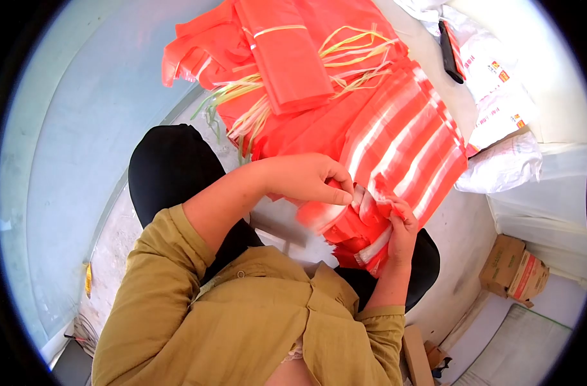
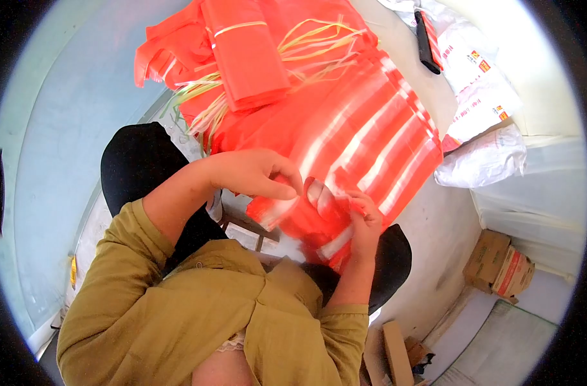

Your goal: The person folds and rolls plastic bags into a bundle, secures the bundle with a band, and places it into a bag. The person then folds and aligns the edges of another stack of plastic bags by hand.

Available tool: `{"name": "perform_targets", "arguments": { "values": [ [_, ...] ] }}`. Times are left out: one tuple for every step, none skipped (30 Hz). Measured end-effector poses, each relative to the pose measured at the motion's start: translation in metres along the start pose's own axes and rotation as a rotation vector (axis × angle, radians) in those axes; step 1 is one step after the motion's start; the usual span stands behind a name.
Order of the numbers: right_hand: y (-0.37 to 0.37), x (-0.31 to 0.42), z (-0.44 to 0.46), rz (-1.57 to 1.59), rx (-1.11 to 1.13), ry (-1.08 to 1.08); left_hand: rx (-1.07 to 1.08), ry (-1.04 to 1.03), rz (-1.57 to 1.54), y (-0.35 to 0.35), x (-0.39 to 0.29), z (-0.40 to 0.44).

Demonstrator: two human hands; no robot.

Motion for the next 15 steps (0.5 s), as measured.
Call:
{"name": "perform_targets", "arguments": {
  "values": [
    [-0.003, 0.007, -0.001, -0.079, 0.038, 0.048, -0.009, -0.009, 0.010, 0.001, -0.003, -0.001],
    [-0.007, 0.015, -0.004, -0.170, 0.088, 0.102, -0.019, -0.017, 0.020, 0.001, -0.007, -0.001],
    [-0.011, 0.024, -0.009, -0.261, 0.139, 0.155, -0.030, -0.025, 0.029, 0.002, -0.009, -0.002],
    [-0.016, 0.034, -0.015, -0.352, 0.191, 0.208, -0.038, -0.025, 0.022, 0.001, -0.009, -0.001],
    [-0.018, 0.042, -0.019, -0.372, 0.233, 0.163, -0.046, -0.025, 0.014, 0.000, -0.008, -0.001],
    [-0.019, 0.052, -0.021, -0.389, 0.214, 0.188, -0.051, -0.026, 0.007, 0.000, -0.007, -0.001],
    [-0.019, 0.061, -0.024, -0.406, 0.194, 0.213, -0.047, 0.009, -0.015, -0.001, -0.002, 0.001],
    [-0.019, 0.069, -0.027, -0.425, 0.171, 0.238, -0.039, 0.042, -0.036, -0.001, 0.005, 0.004],
    [-0.021, 0.078, -0.028, -0.453, 0.132, 0.279, -0.031, 0.075, -0.056, -0.002, 0.014, 0.007],
    [-0.026, 0.085, -0.030, -0.464, 0.112, 0.308, -0.055, 0.004, -0.071, -0.002, 0.020, 0.012],
    [-0.036, 0.093, -0.033, -0.474, 0.093, 0.340, -0.081, -0.067, -0.084, -0.002, 0.026, 0.018],
    [-0.049, 0.101, -0.035, -0.484, 0.074, 0.372, -0.102, -0.102, -0.095, -0.001, 0.024, 0.018],
    [-0.070, 0.115, -0.038, -0.584, 0.077, 0.473, -0.122, -0.138, -0.106, -0.001, 0.022, 0.018],
    [-0.089, 0.121, -0.041, -0.681, 0.086, 0.550, -0.137, -0.138, -0.113, -0.001, 0.013, 0.014],
    [-0.107, 0.125, -0.044, -0.779, 0.096, 0.626, -0.153, -0.138, -0.122, -0.002, 0.008, 0.011]
  ]
}}
Point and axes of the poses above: each hand's wrist, its own z-axis towards the middle knuckle, its own y-axis out of the back of the hand, x = y × z, the point moved 5 cm from there along z, towards the middle knuckle, and after that the axes turned 8 degrees about -y, right-handed, at the moved point
